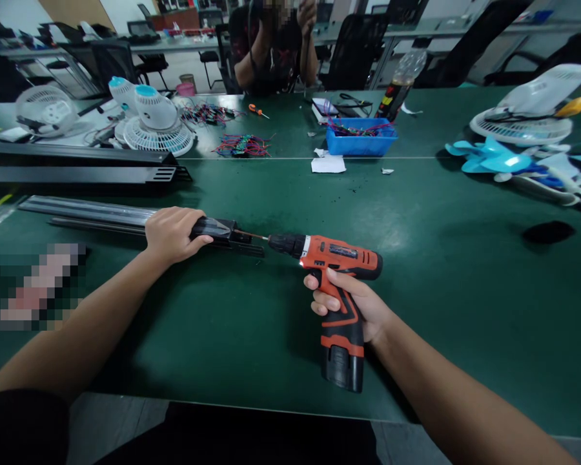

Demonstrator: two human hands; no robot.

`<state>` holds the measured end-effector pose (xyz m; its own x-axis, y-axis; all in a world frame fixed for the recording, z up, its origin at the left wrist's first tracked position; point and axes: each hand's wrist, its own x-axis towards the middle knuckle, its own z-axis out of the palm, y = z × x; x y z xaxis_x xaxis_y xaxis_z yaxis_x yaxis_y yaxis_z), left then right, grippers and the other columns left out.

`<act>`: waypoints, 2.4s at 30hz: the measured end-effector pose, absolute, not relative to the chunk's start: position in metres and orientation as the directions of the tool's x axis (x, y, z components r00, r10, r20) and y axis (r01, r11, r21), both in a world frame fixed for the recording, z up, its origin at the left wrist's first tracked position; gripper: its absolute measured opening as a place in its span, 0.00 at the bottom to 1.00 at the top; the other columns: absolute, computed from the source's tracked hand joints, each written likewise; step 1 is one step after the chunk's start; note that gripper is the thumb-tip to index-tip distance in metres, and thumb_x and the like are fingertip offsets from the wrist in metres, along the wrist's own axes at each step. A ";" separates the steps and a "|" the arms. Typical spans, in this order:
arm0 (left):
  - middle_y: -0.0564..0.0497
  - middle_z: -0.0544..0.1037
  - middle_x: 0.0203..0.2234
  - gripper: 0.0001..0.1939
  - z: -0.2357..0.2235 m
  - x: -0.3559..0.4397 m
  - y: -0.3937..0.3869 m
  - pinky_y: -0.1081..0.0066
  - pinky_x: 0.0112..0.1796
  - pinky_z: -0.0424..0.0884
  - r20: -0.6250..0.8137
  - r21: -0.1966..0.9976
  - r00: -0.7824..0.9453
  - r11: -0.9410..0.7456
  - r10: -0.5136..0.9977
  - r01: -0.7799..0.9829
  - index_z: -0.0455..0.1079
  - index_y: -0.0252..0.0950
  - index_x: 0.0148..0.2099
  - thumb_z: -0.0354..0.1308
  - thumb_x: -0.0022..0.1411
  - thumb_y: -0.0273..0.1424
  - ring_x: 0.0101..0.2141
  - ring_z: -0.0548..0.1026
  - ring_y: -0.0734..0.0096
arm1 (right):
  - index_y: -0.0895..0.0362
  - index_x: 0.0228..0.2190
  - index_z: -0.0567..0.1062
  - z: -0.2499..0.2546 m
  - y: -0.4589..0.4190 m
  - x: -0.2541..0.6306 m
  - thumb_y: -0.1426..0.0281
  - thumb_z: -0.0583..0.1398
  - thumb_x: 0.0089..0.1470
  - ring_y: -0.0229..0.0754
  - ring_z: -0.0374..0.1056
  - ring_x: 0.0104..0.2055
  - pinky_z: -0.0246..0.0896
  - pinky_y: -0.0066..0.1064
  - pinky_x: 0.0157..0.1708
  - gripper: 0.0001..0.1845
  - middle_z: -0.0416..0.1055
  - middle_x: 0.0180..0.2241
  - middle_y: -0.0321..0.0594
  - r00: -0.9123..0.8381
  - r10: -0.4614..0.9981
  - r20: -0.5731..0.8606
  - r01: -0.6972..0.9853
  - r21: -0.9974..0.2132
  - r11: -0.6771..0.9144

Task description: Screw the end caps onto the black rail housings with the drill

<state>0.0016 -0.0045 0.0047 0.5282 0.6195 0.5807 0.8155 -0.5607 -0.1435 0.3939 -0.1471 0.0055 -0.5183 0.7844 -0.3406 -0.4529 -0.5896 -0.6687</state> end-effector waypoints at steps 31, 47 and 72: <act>0.40 0.86 0.36 0.41 0.005 0.004 -0.004 0.55 0.39 0.70 0.573 -0.106 0.512 -0.562 0.639 0.820 0.82 0.38 0.47 0.42 0.72 0.66 0.37 0.82 0.49 | 0.58 0.42 0.84 -0.004 -0.148 0.400 0.54 0.73 0.58 0.40 0.57 0.24 0.60 0.33 0.27 0.21 0.57 0.17 0.28 -0.505 0.785 -0.358 -0.422 -0.691 -0.587; 0.40 0.86 0.36 0.39 0.003 0.002 -0.005 0.55 0.39 0.71 0.594 -0.134 0.526 -0.569 0.608 0.811 0.82 0.36 0.48 0.46 0.72 0.65 0.38 0.82 0.49 | 0.54 0.44 0.82 -0.002 -0.148 0.396 0.57 0.70 0.60 0.35 0.56 0.21 0.64 0.31 0.26 0.16 0.68 0.21 0.32 -0.437 0.832 -0.341 -0.495 -0.681 -0.540; 0.39 0.86 0.38 0.41 0.008 0.006 -0.007 0.51 0.43 0.72 0.532 -0.057 0.487 -0.544 0.693 0.837 0.81 0.39 0.49 0.45 0.69 0.68 0.40 0.82 0.45 | 0.55 0.41 0.80 0.005 -0.143 0.392 0.58 0.65 0.64 0.33 0.52 0.19 0.65 0.34 0.25 0.13 0.80 0.34 0.40 -0.356 0.854 -0.380 -0.468 -0.718 -0.515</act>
<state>0.0060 -0.0074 0.0077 0.4867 0.6929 0.5320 0.8371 -0.5440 -0.0573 0.3922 -0.1430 0.0049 -0.3560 0.8536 -0.3802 -0.4683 -0.5151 -0.7179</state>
